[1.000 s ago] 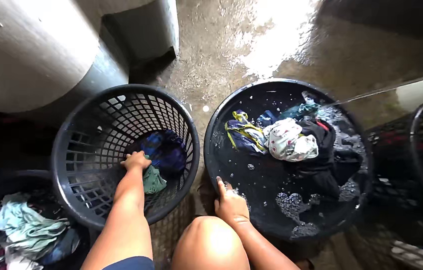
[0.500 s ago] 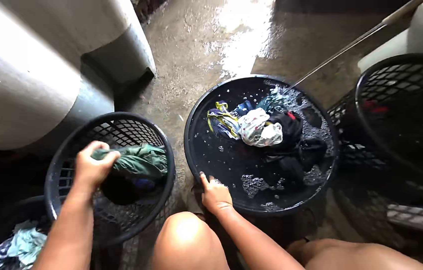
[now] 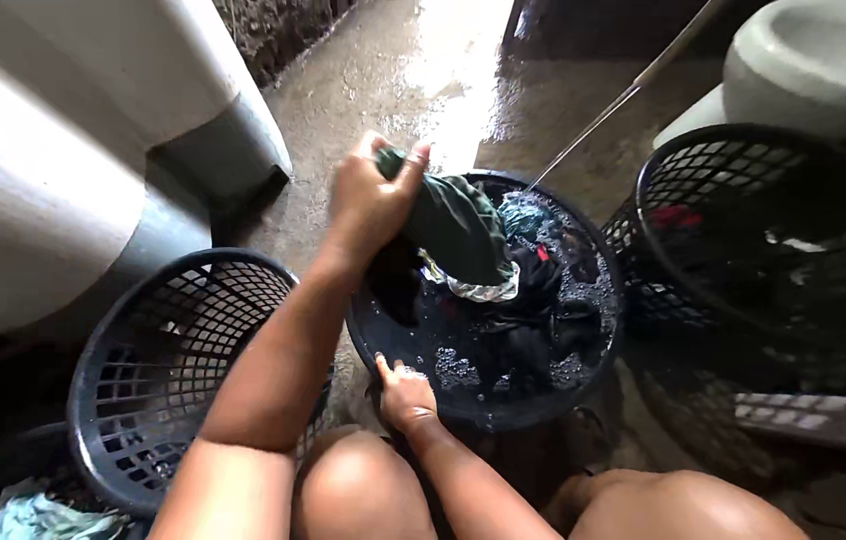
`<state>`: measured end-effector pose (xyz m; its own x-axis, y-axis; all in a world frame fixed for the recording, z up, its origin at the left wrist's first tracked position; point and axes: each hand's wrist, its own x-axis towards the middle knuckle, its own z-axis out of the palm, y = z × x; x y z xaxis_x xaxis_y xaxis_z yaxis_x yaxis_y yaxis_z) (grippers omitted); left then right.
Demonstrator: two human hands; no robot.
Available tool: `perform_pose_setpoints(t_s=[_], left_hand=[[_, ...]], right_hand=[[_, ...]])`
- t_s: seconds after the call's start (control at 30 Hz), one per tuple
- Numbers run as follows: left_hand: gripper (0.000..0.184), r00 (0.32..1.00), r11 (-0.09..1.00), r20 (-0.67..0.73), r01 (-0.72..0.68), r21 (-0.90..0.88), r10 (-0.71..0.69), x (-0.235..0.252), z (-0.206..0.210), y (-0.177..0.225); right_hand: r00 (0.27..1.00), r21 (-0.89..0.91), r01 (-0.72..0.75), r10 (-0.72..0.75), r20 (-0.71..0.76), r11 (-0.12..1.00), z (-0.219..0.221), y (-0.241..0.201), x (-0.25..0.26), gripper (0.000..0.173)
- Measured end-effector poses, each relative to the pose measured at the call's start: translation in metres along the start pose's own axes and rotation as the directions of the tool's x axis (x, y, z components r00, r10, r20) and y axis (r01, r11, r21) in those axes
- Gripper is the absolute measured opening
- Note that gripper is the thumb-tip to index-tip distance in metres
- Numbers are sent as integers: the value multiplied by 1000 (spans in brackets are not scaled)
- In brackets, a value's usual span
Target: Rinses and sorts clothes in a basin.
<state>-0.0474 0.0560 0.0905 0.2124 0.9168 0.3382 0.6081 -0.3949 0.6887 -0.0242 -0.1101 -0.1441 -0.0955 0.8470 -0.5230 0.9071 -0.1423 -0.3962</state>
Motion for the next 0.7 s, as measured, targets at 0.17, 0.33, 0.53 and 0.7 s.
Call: perform_pose_setpoints(t_s=[0.17, 0.33, 0.53, 0.7], left_hand=[[55, 915, 978, 352, 209, -1, -196, 1, 102, -29], [54, 773, 946, 572, 323, 20, -276, 10, 60, -46], [40, 824, 842, 239, 537, -46, -513, -14, -83, -148], [41, 686, 646, -53, 706, 291, -726, -88, -141, -292]], right_hand=[[999, 27, 39, -39, -14, 999, -2, 2, -4, 73], [999, -45, -15, 17, 37, 999, -6, -3, -1, 75], [999, -85, -49, 50, 13, 995, -4, -5, 0, 75], [996, -172, -77, 82, 24, 982, -2, -8, 2, 76]])
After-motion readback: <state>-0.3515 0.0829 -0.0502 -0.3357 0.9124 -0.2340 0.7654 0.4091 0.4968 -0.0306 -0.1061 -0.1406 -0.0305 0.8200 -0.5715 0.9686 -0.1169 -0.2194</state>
